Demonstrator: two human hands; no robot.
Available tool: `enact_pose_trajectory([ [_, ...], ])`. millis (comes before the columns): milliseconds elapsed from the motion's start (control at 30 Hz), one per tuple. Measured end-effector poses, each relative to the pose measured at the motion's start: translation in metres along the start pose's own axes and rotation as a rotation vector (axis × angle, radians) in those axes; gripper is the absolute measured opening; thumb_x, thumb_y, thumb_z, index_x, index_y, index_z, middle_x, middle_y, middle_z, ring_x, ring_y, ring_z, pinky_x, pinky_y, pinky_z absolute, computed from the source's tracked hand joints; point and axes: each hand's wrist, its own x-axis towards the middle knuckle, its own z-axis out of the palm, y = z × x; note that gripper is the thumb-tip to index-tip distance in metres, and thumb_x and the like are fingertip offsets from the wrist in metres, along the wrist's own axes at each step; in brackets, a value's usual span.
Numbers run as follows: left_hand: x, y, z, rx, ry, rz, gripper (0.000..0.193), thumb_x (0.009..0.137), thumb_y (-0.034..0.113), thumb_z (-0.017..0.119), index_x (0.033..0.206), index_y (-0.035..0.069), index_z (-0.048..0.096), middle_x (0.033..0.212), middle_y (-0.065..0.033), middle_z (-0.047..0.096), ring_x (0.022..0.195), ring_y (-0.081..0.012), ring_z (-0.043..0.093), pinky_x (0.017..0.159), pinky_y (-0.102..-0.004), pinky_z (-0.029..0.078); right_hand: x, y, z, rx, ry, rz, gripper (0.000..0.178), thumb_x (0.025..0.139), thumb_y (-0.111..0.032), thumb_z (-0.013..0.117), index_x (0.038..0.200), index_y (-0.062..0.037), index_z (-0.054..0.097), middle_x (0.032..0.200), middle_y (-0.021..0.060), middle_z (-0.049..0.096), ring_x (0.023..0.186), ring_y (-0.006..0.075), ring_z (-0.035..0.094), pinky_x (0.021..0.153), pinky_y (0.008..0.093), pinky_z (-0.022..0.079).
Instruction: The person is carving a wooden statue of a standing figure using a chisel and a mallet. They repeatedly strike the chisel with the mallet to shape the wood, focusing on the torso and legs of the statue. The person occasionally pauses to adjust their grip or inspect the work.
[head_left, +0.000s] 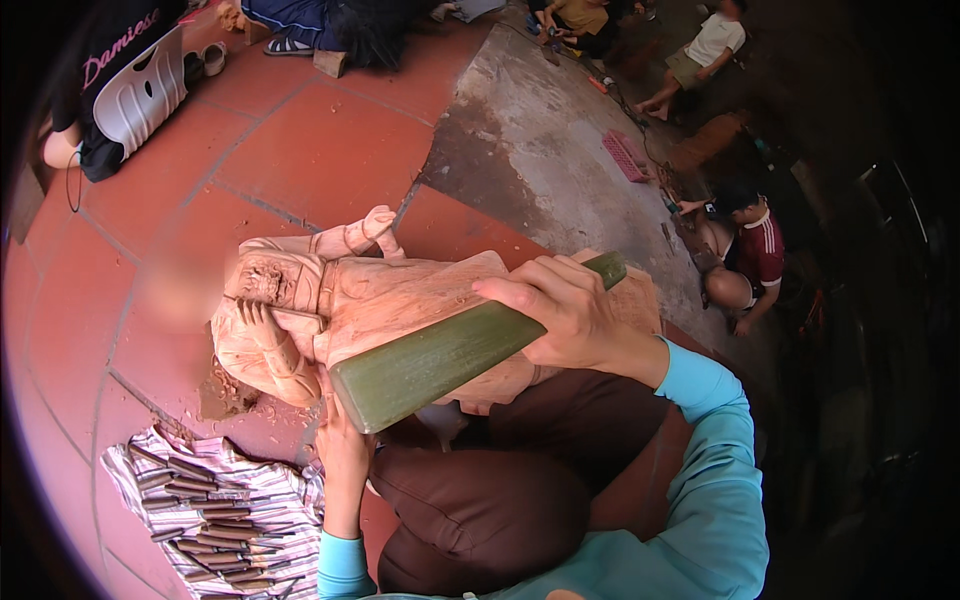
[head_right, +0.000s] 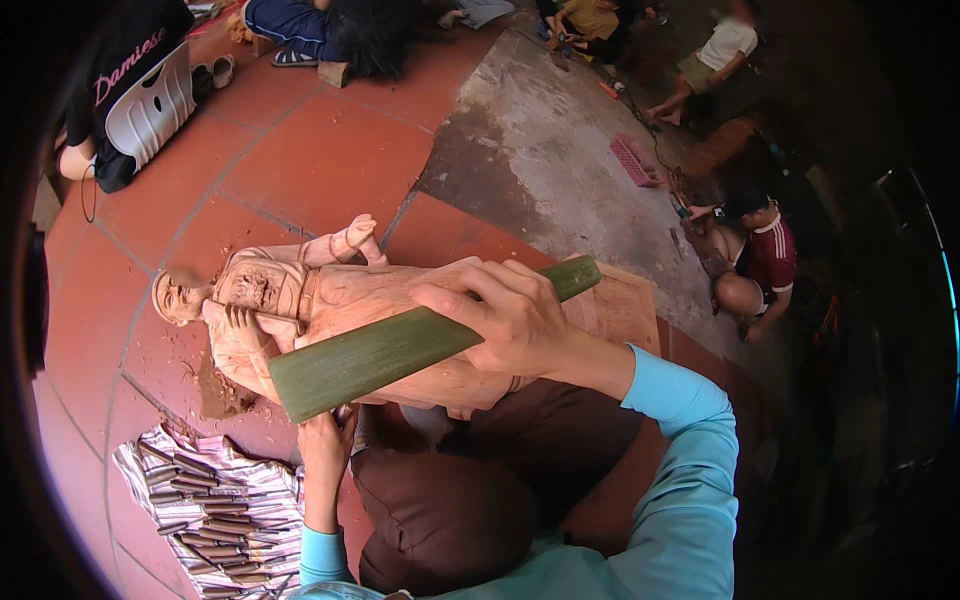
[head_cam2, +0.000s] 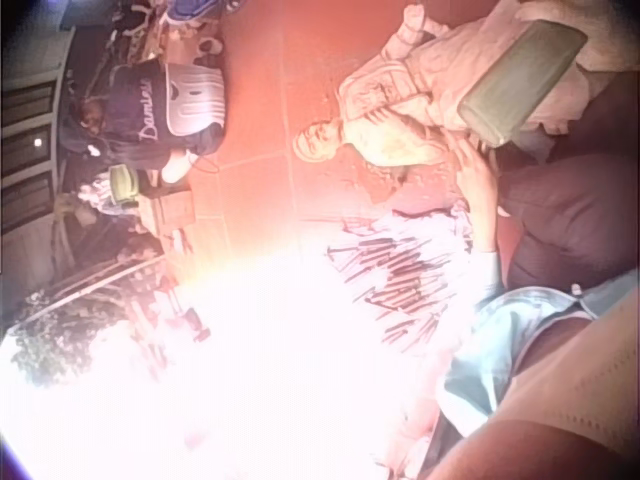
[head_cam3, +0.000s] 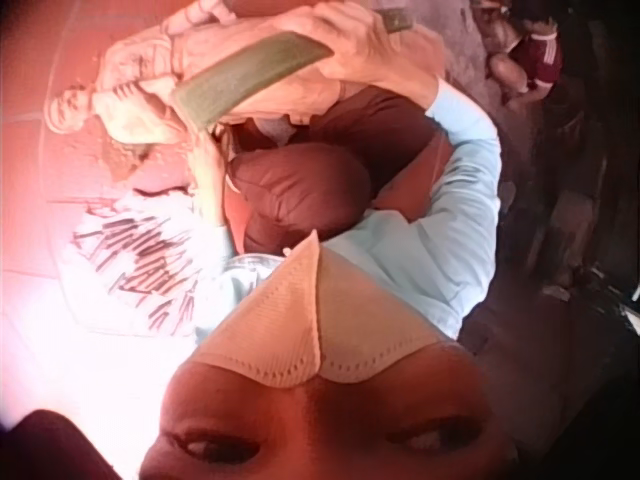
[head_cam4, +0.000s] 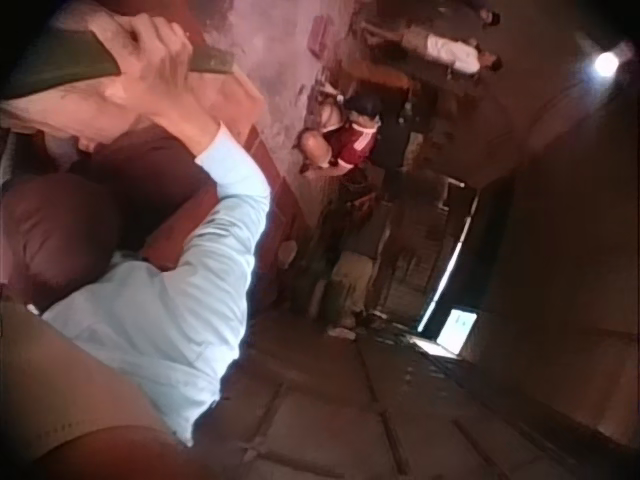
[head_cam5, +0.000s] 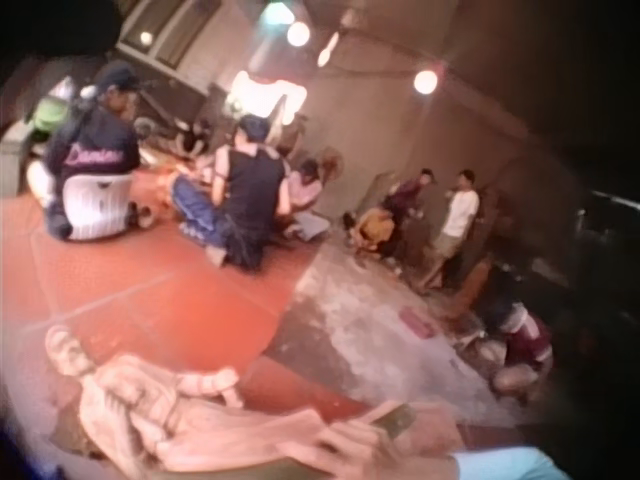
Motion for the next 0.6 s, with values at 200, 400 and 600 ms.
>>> enact_pose_trajectory([
  [200,0.003,0.018,-0.009,-0.116,0.121,-0.002,0.043,0.086,0.025,0.07,0.115,0.001,0.051,0.101,-0.0258,0.062,0.085,-0.0468,0.061,0.068,-0.052,0.048,-0.003,0.001,-0.002,-0.026,0.013,-0.008,0.058,0.061,-0.015,0.079,0.117,-0.0183,0.065,0.095,0.0004,0.065,0.083,0.0212,0.066,0.067,0.0341,0.05],
  [400,0.013,0.034,-0.02,-0.132,0.023,-0.021,0.037,0.085,0.018,0.071,0.111,0.001,0.052,0.103,-0.022,0.061,0.086,-0.0452,0.062,0.068,-0.0504,0.049,-0.007,0.003,0.003,-0.001,0.024,-0.006,0.064,0.061,-0.011,0.075,0.124,-0.0191,0.062,0.091,0.001,0.063,0.077,0.0214,0.063,0.068,0.0363,0.049],
  [600,0.018,0.037,-0.018,-0.228,0.081,-0.036,0.026,0.083,0.016,0.073,0.096,0.0,0.056,0.099,-0.0202,0.058,0.082,-0.0428,0.061,0.066,-0.0485,0.047,-0.007,0.007,0.006,-0.011,0.066,-0.029,0.067,0.061,-0.012,0.074,0.126,-0.0191,0.06,0.084,0.0015,0.059,0.074,0.0217,0.061,0.065,0.0365,0.047],
])
